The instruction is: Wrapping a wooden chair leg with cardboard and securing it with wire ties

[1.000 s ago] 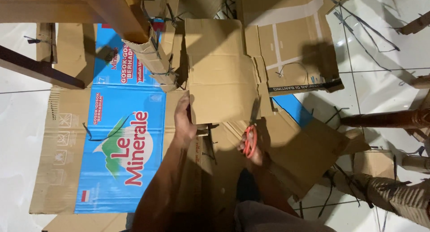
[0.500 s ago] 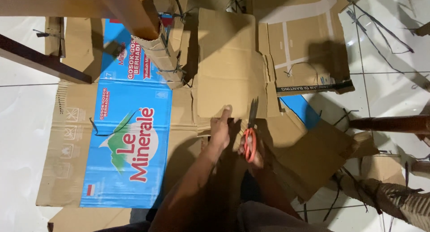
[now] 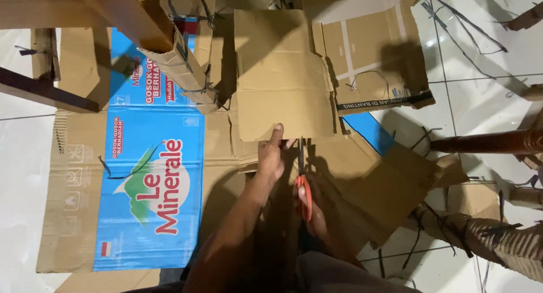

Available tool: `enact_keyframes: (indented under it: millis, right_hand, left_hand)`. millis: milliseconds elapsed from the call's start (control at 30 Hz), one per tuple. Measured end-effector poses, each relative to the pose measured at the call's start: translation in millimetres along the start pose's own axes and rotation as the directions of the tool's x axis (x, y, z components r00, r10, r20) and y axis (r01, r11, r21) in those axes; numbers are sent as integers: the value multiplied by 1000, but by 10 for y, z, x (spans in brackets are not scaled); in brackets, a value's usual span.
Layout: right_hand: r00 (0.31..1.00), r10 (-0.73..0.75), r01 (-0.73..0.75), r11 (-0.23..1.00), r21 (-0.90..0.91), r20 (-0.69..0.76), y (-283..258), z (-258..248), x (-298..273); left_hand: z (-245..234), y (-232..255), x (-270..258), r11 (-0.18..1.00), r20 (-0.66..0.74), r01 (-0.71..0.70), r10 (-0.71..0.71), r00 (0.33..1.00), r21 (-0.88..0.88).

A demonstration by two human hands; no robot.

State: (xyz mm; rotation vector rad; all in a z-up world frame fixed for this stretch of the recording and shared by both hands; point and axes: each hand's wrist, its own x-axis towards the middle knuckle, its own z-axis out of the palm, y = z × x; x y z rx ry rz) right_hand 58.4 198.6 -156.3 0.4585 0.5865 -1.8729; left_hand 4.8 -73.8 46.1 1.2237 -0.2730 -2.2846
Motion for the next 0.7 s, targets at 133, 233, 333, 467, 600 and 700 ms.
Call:
enact_keyframes:
  millis: [133, 233, 333, 467, 600, 700]
  right_hand:
    - [939, -266, 144, 879, -455, -216, -91, -876, 849]
    - [896, -396, 200, 763, -615, -200, -34, -1186, 1053]
    - [929, -224, 102, 920, -379, -295, -53, -1506, 937]
    - [860, 510, -511, 856, -77, -25, -702, -881, 723]
    - [971, 154, -213, 902, -375, -181, -545, 1146, 214]
    - [887, -436, 161, 600, -784, -151, -474, 2231, -167]
  left_hand:
    - [290, 158, -549, 997, -137, 71, -66, 988, 36]
    - [111, -87, -344, 998, -174, 44, -34, 984, 53]
    - [237, 11, -488, 997, -138, -50, 58, 989, 62]
    - [-213, -339, -42, 992, -101, -84, 94, 990, 94]
    - [18, -120, -321, 993, -87, -95, 101, 991, 71]
    - [-191, -313, -59, 992, -69, -106, 111, 991, 73]
